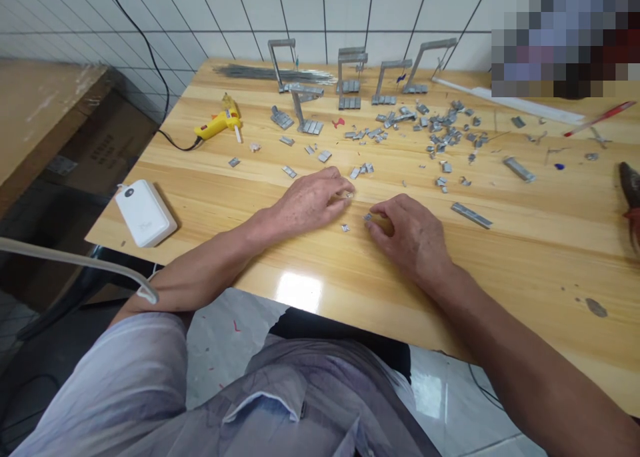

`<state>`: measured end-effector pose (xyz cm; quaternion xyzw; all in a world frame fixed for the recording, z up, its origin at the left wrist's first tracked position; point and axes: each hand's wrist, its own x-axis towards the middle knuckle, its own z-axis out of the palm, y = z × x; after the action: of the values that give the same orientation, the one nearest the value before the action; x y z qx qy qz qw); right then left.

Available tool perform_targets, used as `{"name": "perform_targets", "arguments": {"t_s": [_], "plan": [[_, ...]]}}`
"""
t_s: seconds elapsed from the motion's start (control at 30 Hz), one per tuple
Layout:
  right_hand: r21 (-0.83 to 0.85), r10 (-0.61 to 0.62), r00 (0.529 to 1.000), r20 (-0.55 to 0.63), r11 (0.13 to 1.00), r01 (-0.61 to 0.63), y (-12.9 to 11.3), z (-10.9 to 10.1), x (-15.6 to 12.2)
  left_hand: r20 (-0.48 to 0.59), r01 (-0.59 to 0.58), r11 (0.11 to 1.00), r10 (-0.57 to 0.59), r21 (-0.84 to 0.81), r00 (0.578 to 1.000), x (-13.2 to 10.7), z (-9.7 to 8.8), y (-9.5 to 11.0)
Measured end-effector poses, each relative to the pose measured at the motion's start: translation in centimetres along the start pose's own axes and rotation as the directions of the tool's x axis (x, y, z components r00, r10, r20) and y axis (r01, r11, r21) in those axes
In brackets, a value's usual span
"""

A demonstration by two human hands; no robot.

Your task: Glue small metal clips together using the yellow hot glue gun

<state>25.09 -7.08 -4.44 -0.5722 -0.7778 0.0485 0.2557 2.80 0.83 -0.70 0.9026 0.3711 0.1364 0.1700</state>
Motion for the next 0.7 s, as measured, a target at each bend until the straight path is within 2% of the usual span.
{"name": "perform_targets", "arguments": {"t_s": [0.23,0.4,0.7], "plan": [[-0.028,-0.009,1.0,0.012,1.0,0.01,-0.13,0.3,0.12,0.029,-0.058,0.995,0.061,-0.08,0.998,0.1,0.57,-0.03],[0.024,-0.051,0.998,-0.032,0.998,0.052,0.38,0.5,-0.06,0.078,-0.018,0.998,0.023,-0.06,0.997,0.07,0.48,-0.32],[0.083,-0.083,0.995,-0.063,0.993,0.088,0.44,0.21,-0.16,0.077,-0.003,1.0,0.003,0.004,0.997,-0.11,0.27,-0.21]]}}
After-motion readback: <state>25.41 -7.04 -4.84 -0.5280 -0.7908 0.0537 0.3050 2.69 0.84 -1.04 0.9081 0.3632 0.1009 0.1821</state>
